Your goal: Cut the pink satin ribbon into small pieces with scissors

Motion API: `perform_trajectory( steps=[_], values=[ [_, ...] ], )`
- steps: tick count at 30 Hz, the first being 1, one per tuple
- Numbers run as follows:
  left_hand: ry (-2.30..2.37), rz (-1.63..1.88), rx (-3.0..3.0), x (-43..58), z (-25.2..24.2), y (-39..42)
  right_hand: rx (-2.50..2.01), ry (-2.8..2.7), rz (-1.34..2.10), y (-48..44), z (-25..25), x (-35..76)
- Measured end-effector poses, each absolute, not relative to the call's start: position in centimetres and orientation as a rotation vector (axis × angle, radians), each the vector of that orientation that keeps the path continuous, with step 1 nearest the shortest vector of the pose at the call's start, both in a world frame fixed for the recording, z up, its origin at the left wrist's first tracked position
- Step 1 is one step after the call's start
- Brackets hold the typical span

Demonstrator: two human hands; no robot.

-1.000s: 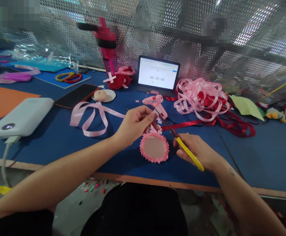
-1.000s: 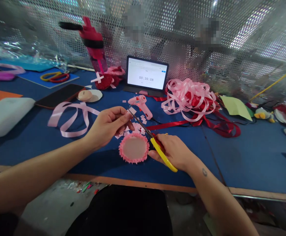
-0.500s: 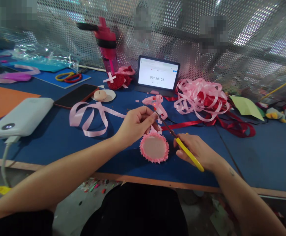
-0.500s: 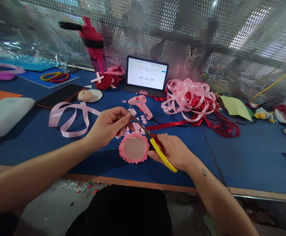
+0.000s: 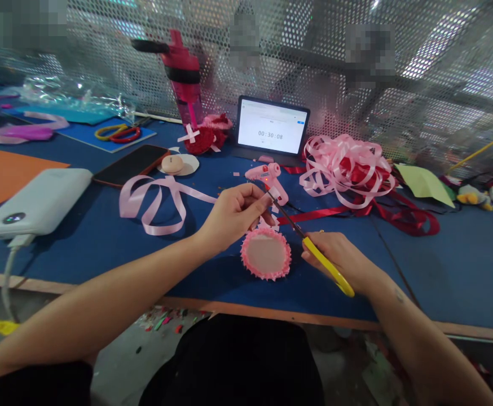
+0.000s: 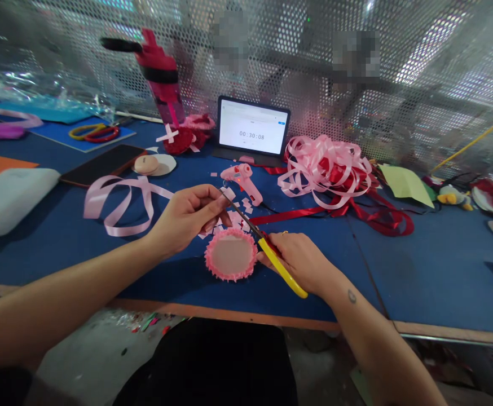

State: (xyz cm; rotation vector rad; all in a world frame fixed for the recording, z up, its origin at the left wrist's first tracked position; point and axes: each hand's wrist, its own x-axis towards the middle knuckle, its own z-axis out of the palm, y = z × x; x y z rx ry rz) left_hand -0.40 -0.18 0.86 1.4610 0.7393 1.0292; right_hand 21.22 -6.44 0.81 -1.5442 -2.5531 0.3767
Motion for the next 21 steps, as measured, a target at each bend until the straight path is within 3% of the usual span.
perform_trajectory(
  steps=[11,21],
  values=[
    [0.723,1.036,1.437,-0.39,0.92,-0.16,-1.596,-2.556,0.279,-6.13,0.27,21.31],
    [0.673,1.062,1.395,-0.03,0.66,0.06,-1.484,-2.415,0.485,-6.6,0.84,21.47]
  ],
)
